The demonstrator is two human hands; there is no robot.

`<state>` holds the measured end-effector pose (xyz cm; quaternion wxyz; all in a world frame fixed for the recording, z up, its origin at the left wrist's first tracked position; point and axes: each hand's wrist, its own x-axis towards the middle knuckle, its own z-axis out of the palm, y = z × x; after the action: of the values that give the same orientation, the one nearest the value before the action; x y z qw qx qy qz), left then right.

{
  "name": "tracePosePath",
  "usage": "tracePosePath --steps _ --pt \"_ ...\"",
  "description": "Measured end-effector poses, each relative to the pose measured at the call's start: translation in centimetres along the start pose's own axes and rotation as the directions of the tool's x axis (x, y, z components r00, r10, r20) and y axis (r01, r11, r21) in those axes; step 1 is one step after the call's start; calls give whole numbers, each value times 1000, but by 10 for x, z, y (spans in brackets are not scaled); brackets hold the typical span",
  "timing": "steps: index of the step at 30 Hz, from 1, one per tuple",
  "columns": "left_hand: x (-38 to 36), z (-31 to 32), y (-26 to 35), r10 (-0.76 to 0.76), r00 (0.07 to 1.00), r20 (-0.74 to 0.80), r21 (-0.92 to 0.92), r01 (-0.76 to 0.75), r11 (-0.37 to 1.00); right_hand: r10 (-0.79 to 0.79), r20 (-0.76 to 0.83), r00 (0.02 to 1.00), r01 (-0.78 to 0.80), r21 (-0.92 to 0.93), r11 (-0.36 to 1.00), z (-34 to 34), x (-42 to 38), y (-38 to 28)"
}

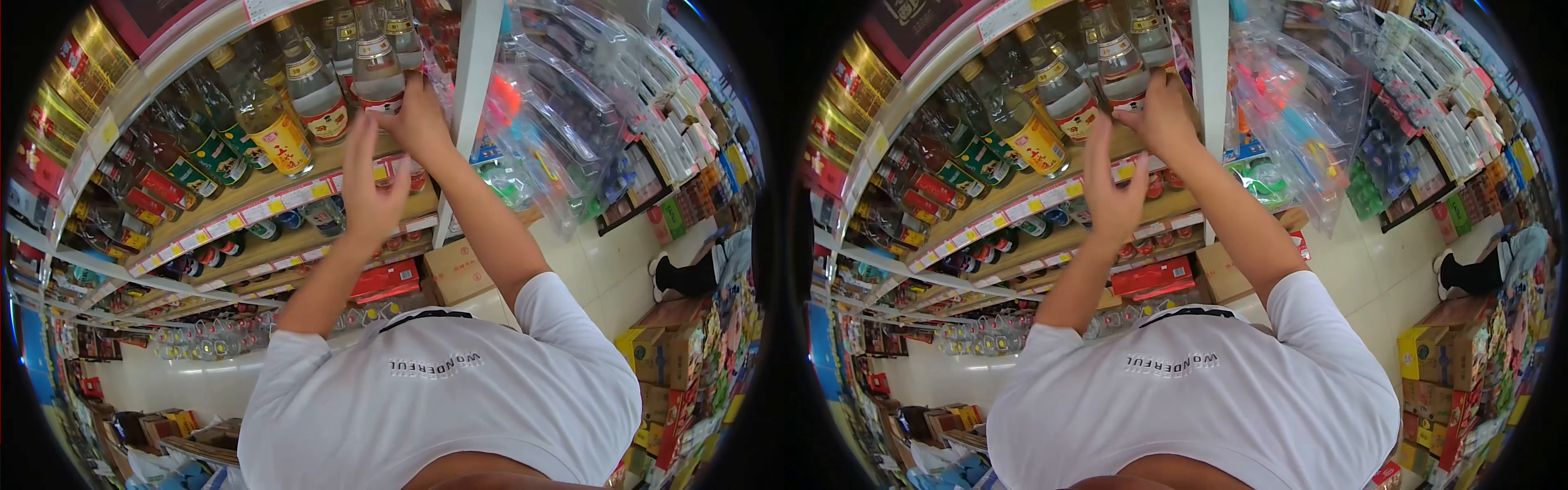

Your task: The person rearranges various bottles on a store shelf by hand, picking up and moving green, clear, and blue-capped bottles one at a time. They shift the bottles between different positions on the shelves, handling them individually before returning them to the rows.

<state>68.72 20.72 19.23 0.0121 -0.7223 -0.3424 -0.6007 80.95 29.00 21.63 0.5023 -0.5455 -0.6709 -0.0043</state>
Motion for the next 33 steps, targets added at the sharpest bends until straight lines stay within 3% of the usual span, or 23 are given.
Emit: tracePosePath --steps 2,4,6,9,12,14,19,22,23,26,29,32,33 --pt "-56 -22 3 -33 997 76 -26 35 999 62 56 996 -65 45 997 -2 3 -6" --pt "-106 -42 5 -167 968 185 -76 184 980 94 97 991 -99 44 994 1 5 -5" --pt "-154 -56 -3 -356 905 233 11 364 931 59 79 995 -61 20 998 5 7 -1" --pt "-213 -73 -29 -582 795 172 106 573 813 72 79 994 -66 -68 995 7 7 -5" --pt "-225 -84 -42 -701 708 88 156 685 712 53 47 998 -45 -145 988 9 8 -11" --pt "-222 -87 -49 -763 644 54 12 764 645 4 3 1000 -3 -155 988 15 7 -9" --pt "-223 -88 -71 -779 627 -7 -22 779 627 -91 19 996 92 -118 989 16 8 -2" --pt "-235 -89 -96 -736 674 -64 -40 735 677 15 113 993 -5 -87 996 8 9 -12" --pt "-239 -92 -105 -797 604 -27 -87 793 604 31 100 995 -22 -87 996 9 8 -13" --pt "-226 -90 -121 -778 623 -82 -80 774 629 78 51 996 -73 -96 993 9 6 -18" --pt "-209 -83 -136 -724 684 -91 138 729 670 219 184 958 -207 -83 975 -9 8 -40" --pt "-206 -67 -159 -660 738 -142 237 672 701 118 114 986 -117 -16 993 1 8 -25" --pt "-203 -63 -164 -657 740 -144 230 670 706 147 158 976 -146 -15 989 -2 7 -32"
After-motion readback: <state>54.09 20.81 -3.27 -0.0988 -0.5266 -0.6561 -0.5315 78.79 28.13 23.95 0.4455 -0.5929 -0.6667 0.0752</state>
